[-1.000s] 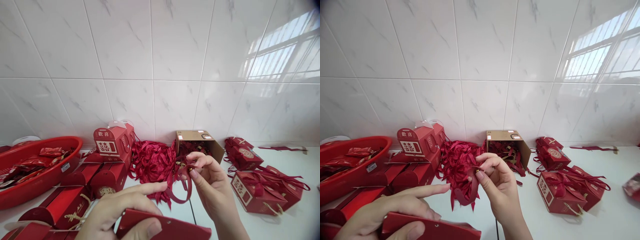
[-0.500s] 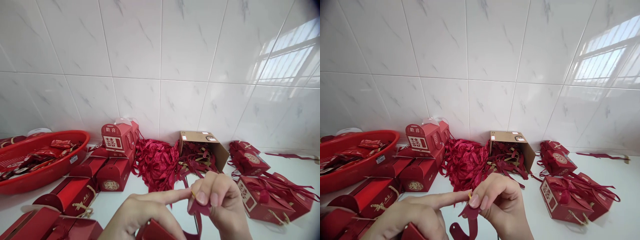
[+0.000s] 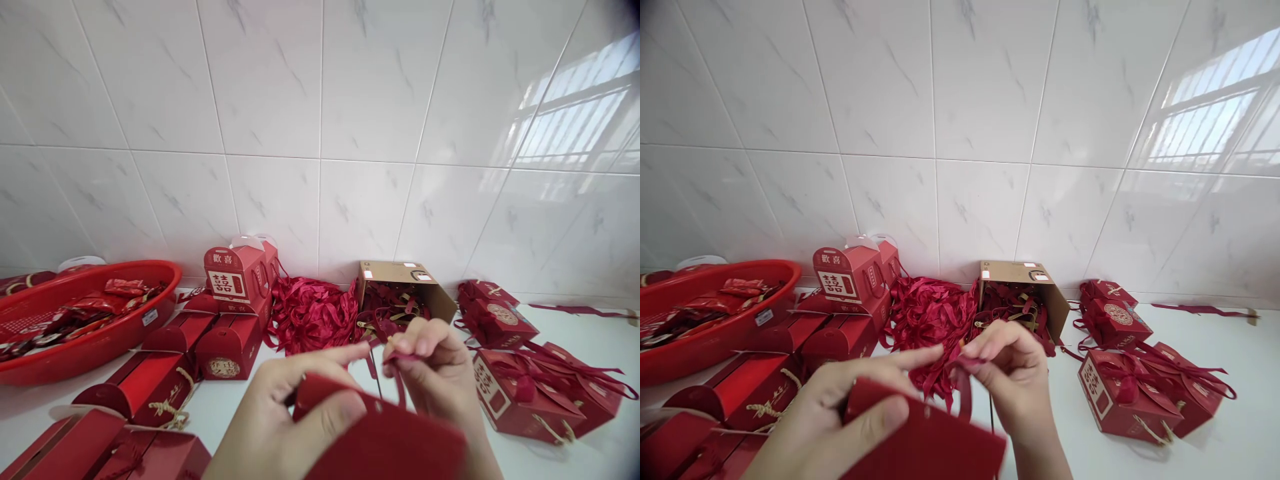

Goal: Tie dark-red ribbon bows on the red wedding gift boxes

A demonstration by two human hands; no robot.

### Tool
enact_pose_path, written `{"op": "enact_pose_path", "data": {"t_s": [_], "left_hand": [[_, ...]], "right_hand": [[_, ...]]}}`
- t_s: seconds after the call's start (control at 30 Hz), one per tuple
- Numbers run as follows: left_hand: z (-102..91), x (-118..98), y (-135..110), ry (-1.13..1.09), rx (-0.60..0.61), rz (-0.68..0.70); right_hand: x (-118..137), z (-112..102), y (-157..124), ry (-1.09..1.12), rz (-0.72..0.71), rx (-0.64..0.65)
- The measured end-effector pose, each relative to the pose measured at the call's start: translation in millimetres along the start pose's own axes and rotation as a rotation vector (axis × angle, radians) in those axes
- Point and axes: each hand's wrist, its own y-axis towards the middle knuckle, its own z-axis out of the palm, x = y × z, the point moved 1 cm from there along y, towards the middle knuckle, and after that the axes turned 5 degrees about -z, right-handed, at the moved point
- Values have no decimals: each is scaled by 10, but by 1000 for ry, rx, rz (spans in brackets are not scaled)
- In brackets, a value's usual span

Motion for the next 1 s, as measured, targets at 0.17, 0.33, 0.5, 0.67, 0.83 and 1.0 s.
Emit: {"op": "enact_pose_path", "data": {"t_s": [0.17, 0.33, 0.5, 0.67, 0.83, 1.0], "left_hand": [[-1, 28, 160, -66, -201, -44], [40, 59, 181, -11, -300, 68], [78, 65, 150, 54, -274, 215], [85, 72, 135, 104, -224, 265], [52, 60, 138, 198, -167, 343], [60, 59, 118, 188, -167, 366]], "right_hand": [[221, -137, 79, 402, -114, -226], [309, 36, 1, 217, -138, -7], [249, 284, -58, -513, -178, 259], [218, 336, -70, -754, -264, 191], [178, 326, -90, -779, -265, 149], [139, 340, -119, -817, -332, -78]]}}
